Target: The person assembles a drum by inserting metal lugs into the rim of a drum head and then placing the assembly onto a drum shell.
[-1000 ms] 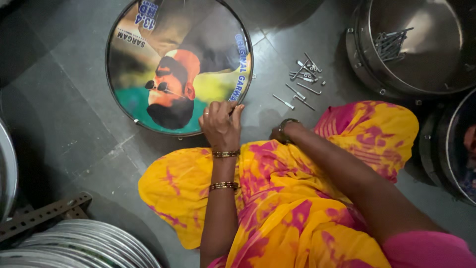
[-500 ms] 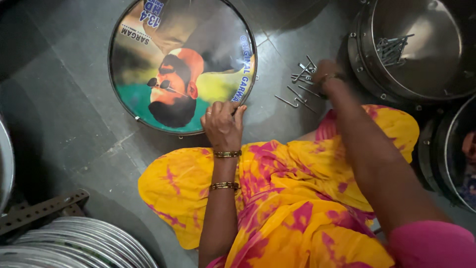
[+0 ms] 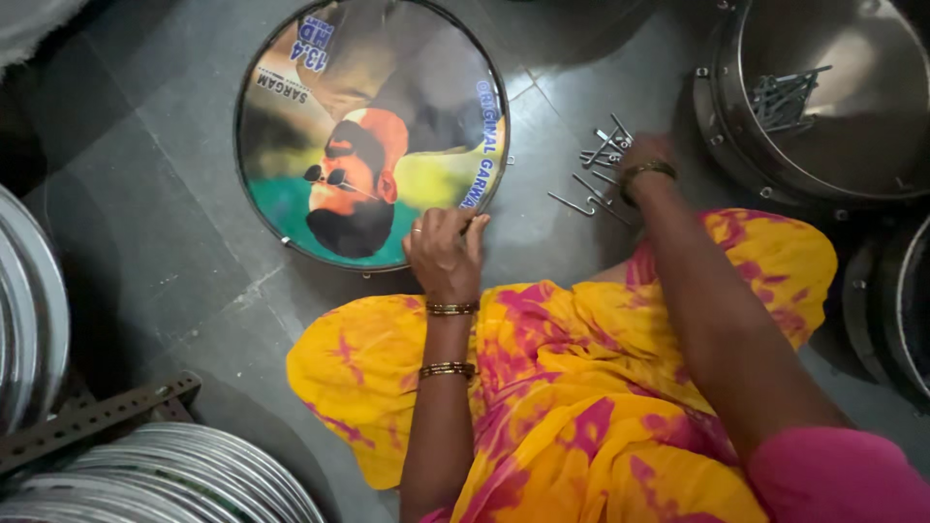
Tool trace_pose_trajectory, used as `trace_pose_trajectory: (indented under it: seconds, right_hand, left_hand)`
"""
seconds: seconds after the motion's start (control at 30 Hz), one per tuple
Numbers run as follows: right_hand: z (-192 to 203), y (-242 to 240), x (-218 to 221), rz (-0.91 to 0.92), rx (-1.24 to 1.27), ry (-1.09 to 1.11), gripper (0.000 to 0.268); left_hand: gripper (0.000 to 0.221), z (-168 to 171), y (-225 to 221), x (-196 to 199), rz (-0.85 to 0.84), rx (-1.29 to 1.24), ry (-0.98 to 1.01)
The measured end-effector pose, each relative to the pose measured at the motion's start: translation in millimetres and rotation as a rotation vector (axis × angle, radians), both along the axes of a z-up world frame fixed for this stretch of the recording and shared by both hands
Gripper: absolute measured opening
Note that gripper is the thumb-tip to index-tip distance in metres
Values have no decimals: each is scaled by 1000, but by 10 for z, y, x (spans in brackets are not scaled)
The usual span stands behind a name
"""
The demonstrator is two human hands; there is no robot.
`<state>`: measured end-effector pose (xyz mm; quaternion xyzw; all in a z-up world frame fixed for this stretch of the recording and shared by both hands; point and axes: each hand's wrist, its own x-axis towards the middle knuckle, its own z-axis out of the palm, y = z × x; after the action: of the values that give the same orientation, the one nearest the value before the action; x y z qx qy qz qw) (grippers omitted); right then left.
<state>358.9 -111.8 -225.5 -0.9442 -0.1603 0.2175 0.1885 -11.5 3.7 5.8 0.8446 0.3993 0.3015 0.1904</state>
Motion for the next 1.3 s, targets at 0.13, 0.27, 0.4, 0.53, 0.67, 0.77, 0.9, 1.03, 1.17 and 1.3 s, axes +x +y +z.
trace_pose_trajectory:
  seconds: [0.13, 0.27, 0.4, 0.53, 0.67, 0.77, 0.9, 1.03, 1.17, 1.3]
  right_hand:
    - [279, 310, -552, -97, 588, 565, 8]
    - [395, 360, -1553, -288, 1062, 1302, 10]
    - [254, 303, -2167, -477, 913, 1319, 13]
    - [156, 323, -2236, -470, 906, 1411, 13]
    - [148, 341, -2284, -442, 921, 1498, 13]
    - [229, 354, -2322, -442, 918, 1547, 14]
    - [341, 355, -2344, -426, 941, 1599, 15]
    - [371, 360, -2368, -452, 919, 1595, 14]
    - [344, 373, -2437, -447, 963, 1668, 16]
    - [259, 381, -2505, -488, 994, 1723, 17]
  left_hand:
    - [18, -57, -35, 16, -2, -11, 16]
    - [19, -56, -30, 76, -3, -9, -14]
    - [19, -98, -60, 61, -8, 18, -4]
    - [18, -105, -31, 89, -2, 25, 18]
    - [18, -123, -40, 94, 11, 3, 46]
    - [17, -123, -41, 105, 0, 19, 21]
    - [16, -104, -40, 113, -5, 24, -6]
    - [15, -92, -47, 118, -6, 5, 14]
    - [16, -118, -48, 122, -9, 9, 19]
    - [15, -143, -42, 137, -1, 2, 34]
